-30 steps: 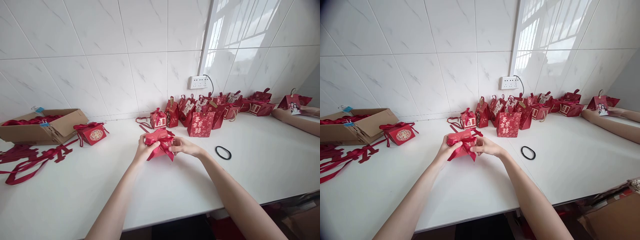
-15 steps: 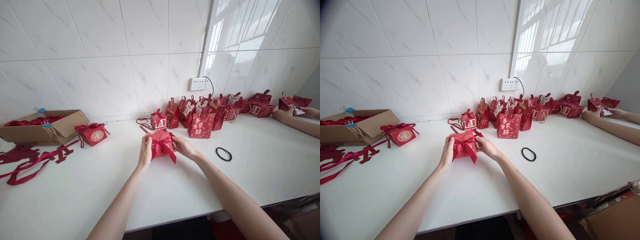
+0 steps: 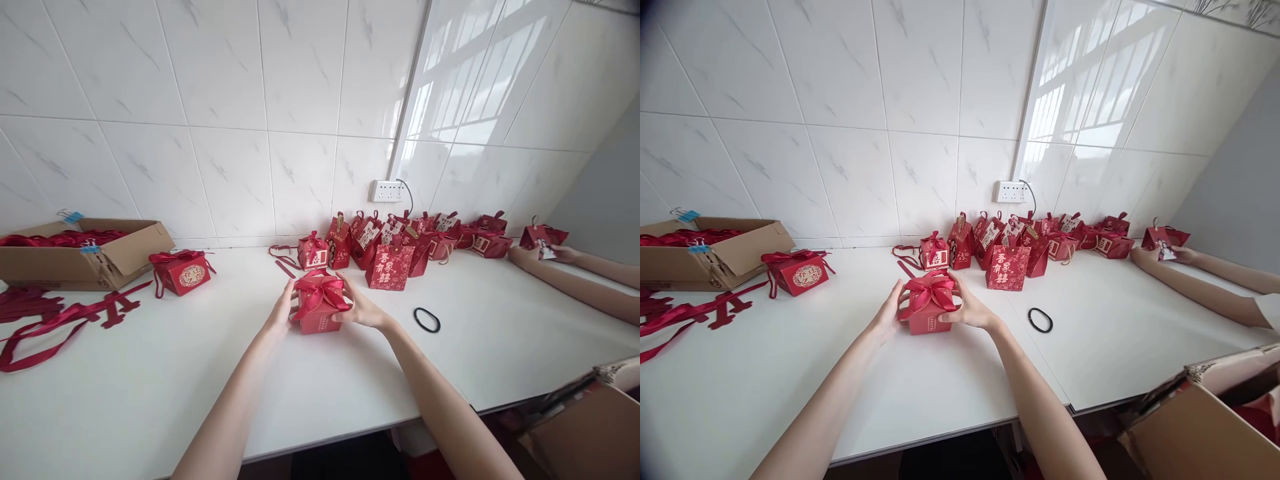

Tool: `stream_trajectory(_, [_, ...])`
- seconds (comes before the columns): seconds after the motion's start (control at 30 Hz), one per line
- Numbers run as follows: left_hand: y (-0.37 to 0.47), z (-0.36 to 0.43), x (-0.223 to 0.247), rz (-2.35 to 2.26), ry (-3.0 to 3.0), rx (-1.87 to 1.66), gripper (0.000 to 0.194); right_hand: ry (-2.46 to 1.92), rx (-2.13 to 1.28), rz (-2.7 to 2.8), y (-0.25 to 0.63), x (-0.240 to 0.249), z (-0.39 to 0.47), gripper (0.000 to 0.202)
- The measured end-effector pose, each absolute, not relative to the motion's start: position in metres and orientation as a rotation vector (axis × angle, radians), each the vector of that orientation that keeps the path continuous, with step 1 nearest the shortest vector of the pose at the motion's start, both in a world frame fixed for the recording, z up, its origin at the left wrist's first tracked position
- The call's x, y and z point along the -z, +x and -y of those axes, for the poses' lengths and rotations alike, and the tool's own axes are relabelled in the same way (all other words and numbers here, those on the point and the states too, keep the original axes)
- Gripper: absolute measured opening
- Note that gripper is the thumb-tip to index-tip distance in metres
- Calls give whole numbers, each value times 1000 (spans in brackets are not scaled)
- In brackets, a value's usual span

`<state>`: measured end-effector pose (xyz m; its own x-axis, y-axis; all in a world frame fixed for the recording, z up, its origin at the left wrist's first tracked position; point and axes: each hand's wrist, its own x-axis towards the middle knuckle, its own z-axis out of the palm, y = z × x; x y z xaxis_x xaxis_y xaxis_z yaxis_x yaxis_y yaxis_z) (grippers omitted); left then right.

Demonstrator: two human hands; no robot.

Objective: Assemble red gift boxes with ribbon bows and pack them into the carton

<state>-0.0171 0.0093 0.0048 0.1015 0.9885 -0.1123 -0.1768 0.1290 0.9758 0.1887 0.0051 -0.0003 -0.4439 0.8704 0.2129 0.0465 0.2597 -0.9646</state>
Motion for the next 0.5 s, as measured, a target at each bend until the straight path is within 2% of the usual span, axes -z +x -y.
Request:
stream_trajectory(0.1, [-20, -10, -4, -1019, 997, -1121, 64, -868, -1389, 1431, 197, 0, 10, 71])
stream_trajectory(0.17, [-19, -12, -2, -1010, 1005, -1144, 58, -838, -1501, 1165, 208, -2, 29, 57])
stream_trajectory(0.27, [-15, -15, -1, -1046, 1053, -1169, 46, -805, -1611, 807, 227, -8, 69, 58])
stream_trajectory(0.37, [-12, -15, 0, -1078, 1124, -1145, 41, -742, -1682, 611, 247, -14, 117, 63])
stream_trajectory(0.5, [2, -4, 3, -1216, 1443, -1120, 33, -702, -1648, 447, 275, -14, 187, 59])
